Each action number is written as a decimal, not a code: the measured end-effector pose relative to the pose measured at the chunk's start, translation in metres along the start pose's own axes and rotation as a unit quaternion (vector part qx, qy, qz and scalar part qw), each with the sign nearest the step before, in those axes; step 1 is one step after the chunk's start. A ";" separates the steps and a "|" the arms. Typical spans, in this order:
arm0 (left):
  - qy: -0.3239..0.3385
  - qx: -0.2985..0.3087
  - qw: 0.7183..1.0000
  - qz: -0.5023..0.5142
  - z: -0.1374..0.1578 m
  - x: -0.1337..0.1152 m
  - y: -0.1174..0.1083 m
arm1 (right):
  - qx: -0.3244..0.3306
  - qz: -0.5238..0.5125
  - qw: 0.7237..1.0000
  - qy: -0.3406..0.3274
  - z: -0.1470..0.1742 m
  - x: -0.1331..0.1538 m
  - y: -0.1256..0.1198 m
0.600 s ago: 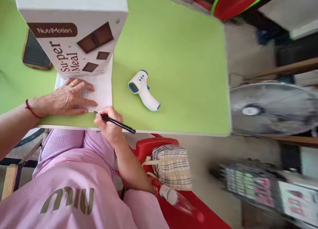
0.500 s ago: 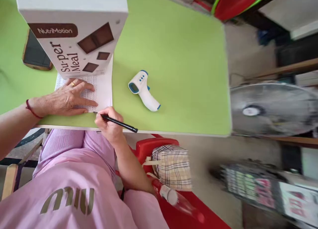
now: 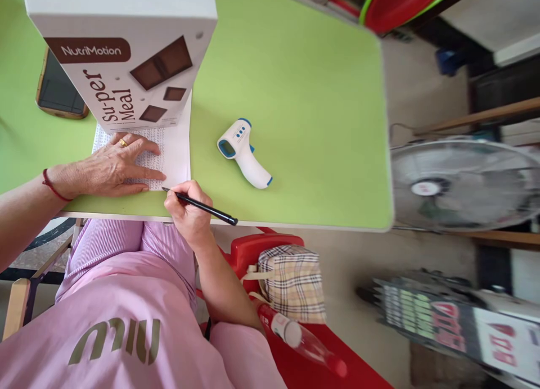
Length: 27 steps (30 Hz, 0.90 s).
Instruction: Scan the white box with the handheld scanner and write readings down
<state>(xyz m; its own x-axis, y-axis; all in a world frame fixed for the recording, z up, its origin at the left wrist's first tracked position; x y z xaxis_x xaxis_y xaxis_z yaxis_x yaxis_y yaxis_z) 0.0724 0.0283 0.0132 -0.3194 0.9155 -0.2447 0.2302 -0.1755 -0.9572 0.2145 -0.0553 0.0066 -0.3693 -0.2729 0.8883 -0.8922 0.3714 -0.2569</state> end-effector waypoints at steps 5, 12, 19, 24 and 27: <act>-0.002 -0.003 1.000 0.006 0.000 0.001 0.000 | 0.012 -0.005 1.000 0.009 -0.001 -0.002 0.002; -0.002 -0.001 1.000 0.003 0.000 0.001 -0.001 | -0.008 -0.013 0.999 0.034 0.002 -0.007 -0.003; 0.008 0.004 1.000 -0.014 0.000 -0.001 -0.001 | 0.000 -0.014 1.000 0.023 0.001 -0.003 0.000; -0.001 -0.006 1.000 0.000 0.000 0.000 -0.001 | 0.007 -0.005 0.999 0.031 0.001 -0.005 0.002; -0.003 -0.007 1.000 0.005 0.000 0.000 0.000 | 0.010 -0.002 0.999 0.031 0.001 -0.005 0.002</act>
<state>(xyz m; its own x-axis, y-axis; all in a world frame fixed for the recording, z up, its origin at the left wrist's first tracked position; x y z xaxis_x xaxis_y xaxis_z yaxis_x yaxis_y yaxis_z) 0.0726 0.0285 0.0135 -0.3218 0.9118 -0.2552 0.2458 -0.1799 -0.9525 0.2139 -0.0539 0.0017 -0.3491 -0.2181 0.9113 -0.8992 0.3516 -0.2603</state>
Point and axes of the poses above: each hand's wrist, its own z-axis away from the middle knuckle, its own y-axis out of the palm, x = y × z, the point moved 8 cm from there along -z, towards the middle knuckle, and after that the axes turned 9 degrees about -z, right-handed, at the moved point
